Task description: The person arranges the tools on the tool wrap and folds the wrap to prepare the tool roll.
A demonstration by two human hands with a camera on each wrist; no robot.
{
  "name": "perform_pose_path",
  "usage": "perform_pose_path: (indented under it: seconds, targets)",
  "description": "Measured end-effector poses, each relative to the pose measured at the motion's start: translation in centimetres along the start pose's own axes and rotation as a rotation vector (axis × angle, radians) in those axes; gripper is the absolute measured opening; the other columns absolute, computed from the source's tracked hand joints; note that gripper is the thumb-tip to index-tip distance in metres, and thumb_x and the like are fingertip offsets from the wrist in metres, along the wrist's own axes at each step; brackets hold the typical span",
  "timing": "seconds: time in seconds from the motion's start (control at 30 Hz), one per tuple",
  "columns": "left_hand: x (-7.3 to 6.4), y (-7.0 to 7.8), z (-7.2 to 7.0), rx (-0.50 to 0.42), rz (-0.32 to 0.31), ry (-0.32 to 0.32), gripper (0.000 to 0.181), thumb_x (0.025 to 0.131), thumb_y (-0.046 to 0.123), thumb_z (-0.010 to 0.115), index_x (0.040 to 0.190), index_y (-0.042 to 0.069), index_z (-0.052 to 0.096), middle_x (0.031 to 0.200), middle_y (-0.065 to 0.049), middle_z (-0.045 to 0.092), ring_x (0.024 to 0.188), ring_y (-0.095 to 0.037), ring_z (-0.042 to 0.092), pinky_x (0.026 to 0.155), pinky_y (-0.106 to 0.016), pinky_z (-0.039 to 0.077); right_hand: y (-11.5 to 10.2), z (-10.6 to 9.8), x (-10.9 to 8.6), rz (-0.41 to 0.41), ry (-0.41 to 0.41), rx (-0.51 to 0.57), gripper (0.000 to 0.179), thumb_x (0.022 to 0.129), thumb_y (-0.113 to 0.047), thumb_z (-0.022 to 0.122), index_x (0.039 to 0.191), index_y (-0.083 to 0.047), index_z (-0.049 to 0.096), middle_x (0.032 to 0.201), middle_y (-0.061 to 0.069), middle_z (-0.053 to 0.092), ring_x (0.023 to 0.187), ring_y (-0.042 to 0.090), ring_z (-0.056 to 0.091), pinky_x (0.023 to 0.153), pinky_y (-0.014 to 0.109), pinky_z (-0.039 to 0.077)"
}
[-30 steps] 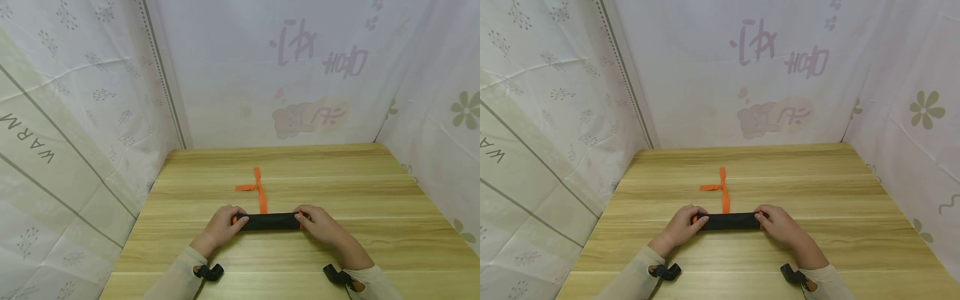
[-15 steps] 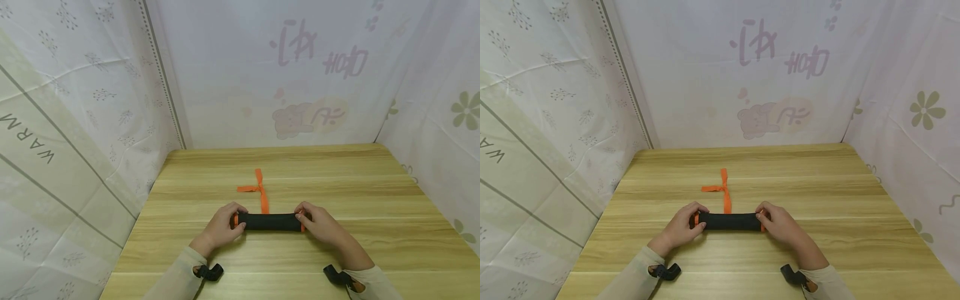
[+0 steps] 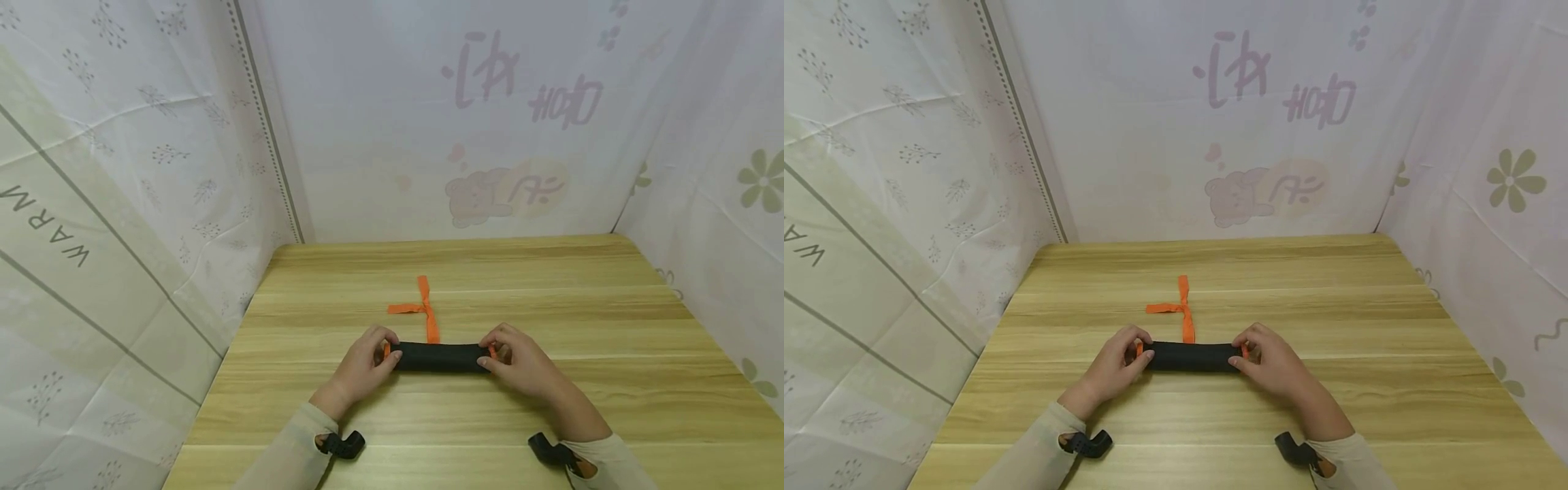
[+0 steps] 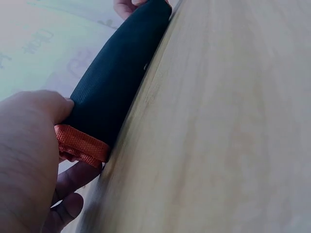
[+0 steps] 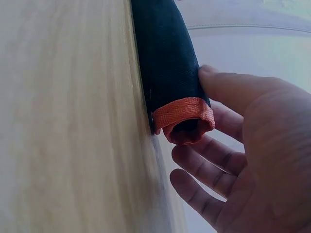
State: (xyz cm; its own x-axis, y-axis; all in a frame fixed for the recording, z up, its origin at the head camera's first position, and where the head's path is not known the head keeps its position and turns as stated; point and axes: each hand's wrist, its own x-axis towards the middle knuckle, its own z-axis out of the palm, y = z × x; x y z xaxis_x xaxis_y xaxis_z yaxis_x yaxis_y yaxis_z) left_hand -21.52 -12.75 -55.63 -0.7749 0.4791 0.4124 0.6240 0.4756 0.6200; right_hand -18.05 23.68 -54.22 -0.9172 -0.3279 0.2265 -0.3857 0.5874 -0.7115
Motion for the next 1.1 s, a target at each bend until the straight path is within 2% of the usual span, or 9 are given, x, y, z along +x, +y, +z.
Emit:
perform_pose_path:
  seconds: [0.13,0.23,0.37,0.47,0.67,0.8,0.87,1.0,1.1]
  targets:
    - [0.02,0.07,-0.02,0.003,-0.020,0.012,0.014,0.105,0.028,0.067,0.116,0.019,0.066,0.106,0.006,0.056,0.070,-0.009,0.050,0.062,-0.025,0.046,0.03,-0.20,-0.02,0.014,-0.036,-0.038,0.041,0.084,-0.025,0.092,0.121,-0.024,0.072,0.110,-0.011,0.060,0.090,0.013,0.060,0.077,0.032,0.052]
    - [-0.05,0.05,-0.02,0.008,-0.024,-0.005,0.022,0.101,0.031,0.073,0.118,0.021,0.065,0.109,0.008,0.056,0.072,-0.009,0.050,0.064,-0.027,0.047,0.09,-0.23,0.01,0.026,-0.057,-0.050,0.049,0.081,-0.022,0.094,0.124,-0.026,0.071,0.116,-0.012,0.059,0.103,0.012,0.059,0.086,0.036,0.051]
    - [-0.05,-0.16,0.08,0.031,-0.008,-0.053,0.048,0.086,0.031,0.090,0.124,0.021,0.062,0.120,0.007,0.057,0.097,-0.009,0.058,0.085,-0.032,0.053,0.14,-0.10,0.00,0.021,-0.056,-0.053,0.044,0.085,-0.020,0.091,0.125,-0.021,0.072,0.120,-0.008,0.058,0.104,0.014,0.056,0.088,0.035,0.048]
    - [0.03,-0.31,0.15,0.040,-0.001,-0.062,0.054,0.080,0.024,0.094,0.125,0.020,0.064,0.123,0.006,0.056,0.114,-0.012,0.056,0.099,-0.037,0.050,0.03,-0.09,-0.04,0.018,-0.052,-0.053,0.040,0.089,-0.021,0.087,0.125,-0.019,0.072,0.120,-0.007,0.058,0.096,0.015,0.055,0.082,0.033,0.047]
    - [-0.03,-0.45,0.16,0.048,0.014,-0.041,0.049,0.083,0.019,0.092,0.125,0.018,0.068,0.119,0.008,0.057,0.110,-0.012,0.057,0.094,-0.036,0.051,-0.18,-0.32,-0.07,0.056,-0.079,-0.056,0.036,0.096,-0.026,0.081,0.129,-0.022,0.069,0.115,-0.012,0.060,0.092,0.010,0.059,0.082,0.031,0.050]
    - [-0.11,-0.59,0.12,0.058,0.046,-0.032,0.049,0.087,0.023,0.088,0.131,0.015,0.067,0.121,0.009,0.062,0.107,-0.010,0.059,0.091,-0.037,0.052,-0.27,-0.40,-0.05,0.124,-0.098,-0.017,0.035,0.102,-0.032,0.073,0.133,-0.019,0.064,0.107,-0.008,0.061,0.088,0.011,0.062,0.079,0.031,0.052]
    - [-0.12,-0.65,0.13,0.074,0.059,-0.026,0.045,0.089,0.026,0.086,0.130,0.018,0.068,0.120,0.011,0.065,0.107,-0.010,0.059,0.092,-0.038,0.051,-0.28,-0.39,-0.02,0.144,-0.100,-0.004,0.033,0.104,-0.035,0.068,0.132,-0.018,0.063,0.102,-0.006,0.062,0.086,0.012,0.062,0.076,0.031,0.052]
    - [-0.11,-0.59,0.15,0.106,0.044,-0.019,0.032,0.094,0.035,0.081,0.123,0.027,0.071,0.115,0.016,0.066,0.107,-0.008,0.058,0.094,-0.039,0.049,-0.24,-0.39,-0.05,0.114,-0.074,-0.017,0.037,0.104,-0.040,0.067,0.133,-0.017,0.064,0.107,-0.006,0.062,0.088,0.012,0.061,0.076,0.032,0.052]
    - [-0.09,-0.35,0.12,0.110,-0.007,-0.020,0.026,0.099,0.039,0.075,0.122,0.027,0.071,0.113,0.016,0.063,0.099,-0.010,0.056,0.086,-0.038,0.048,-0.13,-0.44,-0.12,0.052,-0.037,-0.035,0.045,0.098,-0.038,0.076,0.137,-0.017,0.064,0.119,-0.005,0.061,0.095,0.014,0.062,0.080,0.035,0.054]
